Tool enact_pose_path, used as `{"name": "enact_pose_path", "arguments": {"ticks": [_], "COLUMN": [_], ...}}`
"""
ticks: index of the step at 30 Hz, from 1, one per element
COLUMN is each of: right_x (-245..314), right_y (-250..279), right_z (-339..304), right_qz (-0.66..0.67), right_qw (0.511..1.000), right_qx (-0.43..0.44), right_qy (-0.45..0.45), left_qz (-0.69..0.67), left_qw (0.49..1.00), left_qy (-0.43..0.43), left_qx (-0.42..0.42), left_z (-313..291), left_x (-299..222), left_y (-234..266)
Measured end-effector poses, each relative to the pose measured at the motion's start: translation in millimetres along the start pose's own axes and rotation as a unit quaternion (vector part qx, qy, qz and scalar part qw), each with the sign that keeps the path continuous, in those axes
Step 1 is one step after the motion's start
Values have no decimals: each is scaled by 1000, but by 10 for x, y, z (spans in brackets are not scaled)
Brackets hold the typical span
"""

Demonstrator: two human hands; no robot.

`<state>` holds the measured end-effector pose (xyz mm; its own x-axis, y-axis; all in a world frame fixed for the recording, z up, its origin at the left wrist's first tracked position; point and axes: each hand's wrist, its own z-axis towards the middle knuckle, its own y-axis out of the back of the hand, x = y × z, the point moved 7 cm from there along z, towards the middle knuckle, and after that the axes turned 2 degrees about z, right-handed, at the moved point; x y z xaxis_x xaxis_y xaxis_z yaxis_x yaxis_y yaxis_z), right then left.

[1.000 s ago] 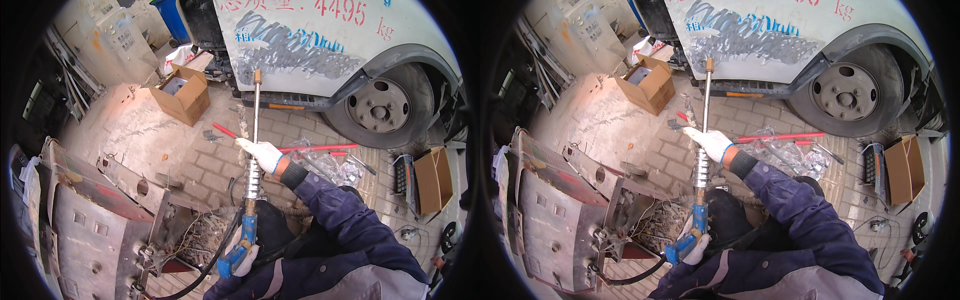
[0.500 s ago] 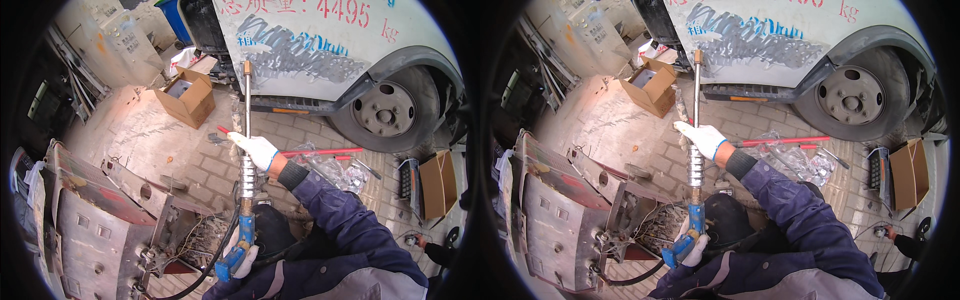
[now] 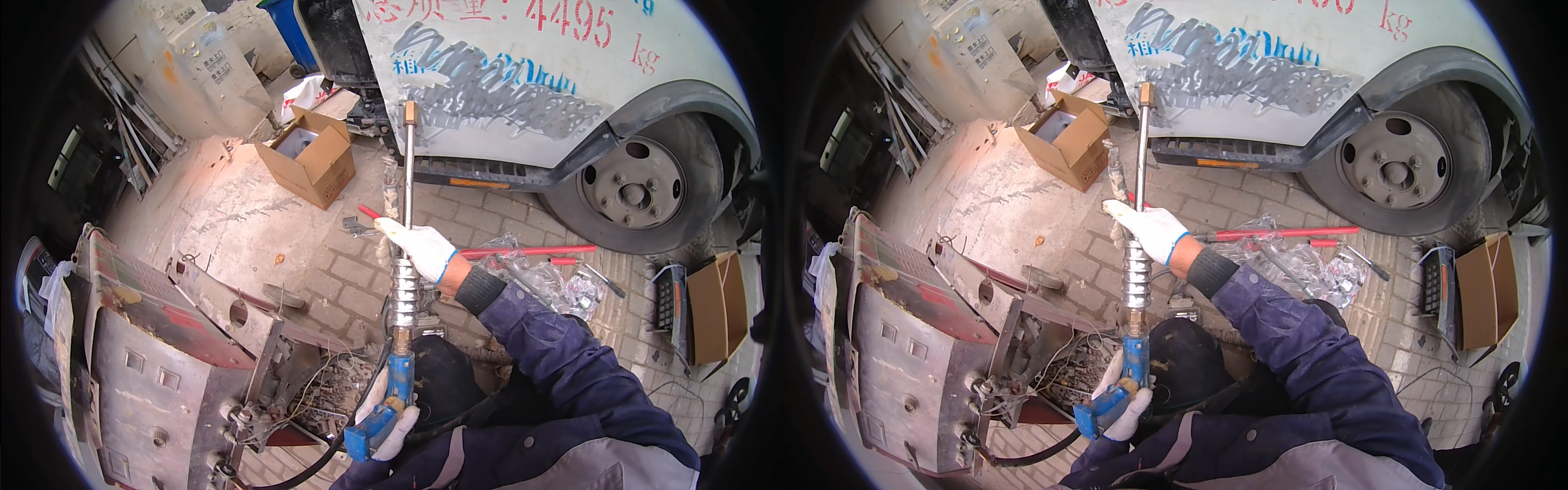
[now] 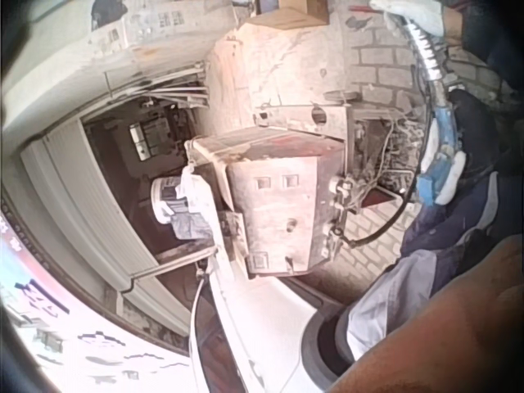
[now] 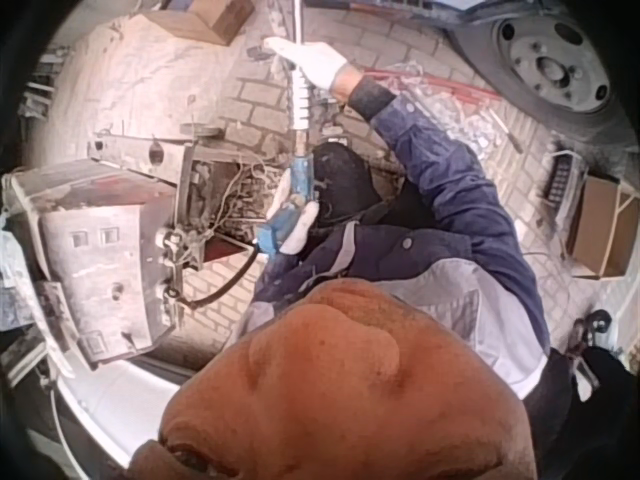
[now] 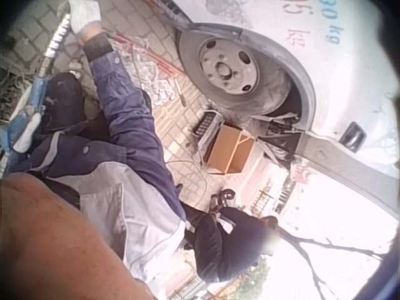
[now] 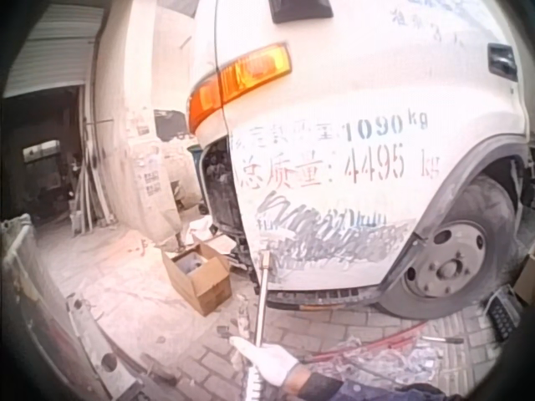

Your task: The person uses a pneumatic tool to repeatedly tap a damaged area on the side panel of a white truck. They hold the tool with both hands and apply it to the same spot for the duration of the clip.

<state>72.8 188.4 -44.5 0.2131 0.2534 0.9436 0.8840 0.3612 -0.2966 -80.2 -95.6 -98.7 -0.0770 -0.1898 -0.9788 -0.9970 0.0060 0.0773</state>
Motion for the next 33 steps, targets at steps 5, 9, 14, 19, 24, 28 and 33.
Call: {"name": "enact_pose_path", "arguments": {"ticks": [5,9,14,19,24,28,33], "right_x": [-218,-510,-1229,-1159,-694,-362,-316], "right_y": [15,149,467,734,1090,1088,1029], "right_z": [96,170,426,919,1321,1571,1681], "right_qz": [92,251,172,-617,-493,-354,-175], "right_qw": [993,954,968,770,833,889,957], "right_qx": [65,160,156,-13,-190,-225,-223], "right_qy": [-17,-28,-99,165,166,182,56], "left_qz": [49,82,119,158,197,181,130], "left_qw": [995,990,981,960,936,945,956], "left_qy": [-82,-109,-151,-227,-286,-261,-253], "left_qx": [-38,-27,-28,-41,-53,-72,-75], "left_z": [-46,-60,-86,-86,-112,-132,-143], "left_x": [-253,-366,-523,-751,-930,-960,-991], "left_y": [147,162,108,65,39,21,2]}}
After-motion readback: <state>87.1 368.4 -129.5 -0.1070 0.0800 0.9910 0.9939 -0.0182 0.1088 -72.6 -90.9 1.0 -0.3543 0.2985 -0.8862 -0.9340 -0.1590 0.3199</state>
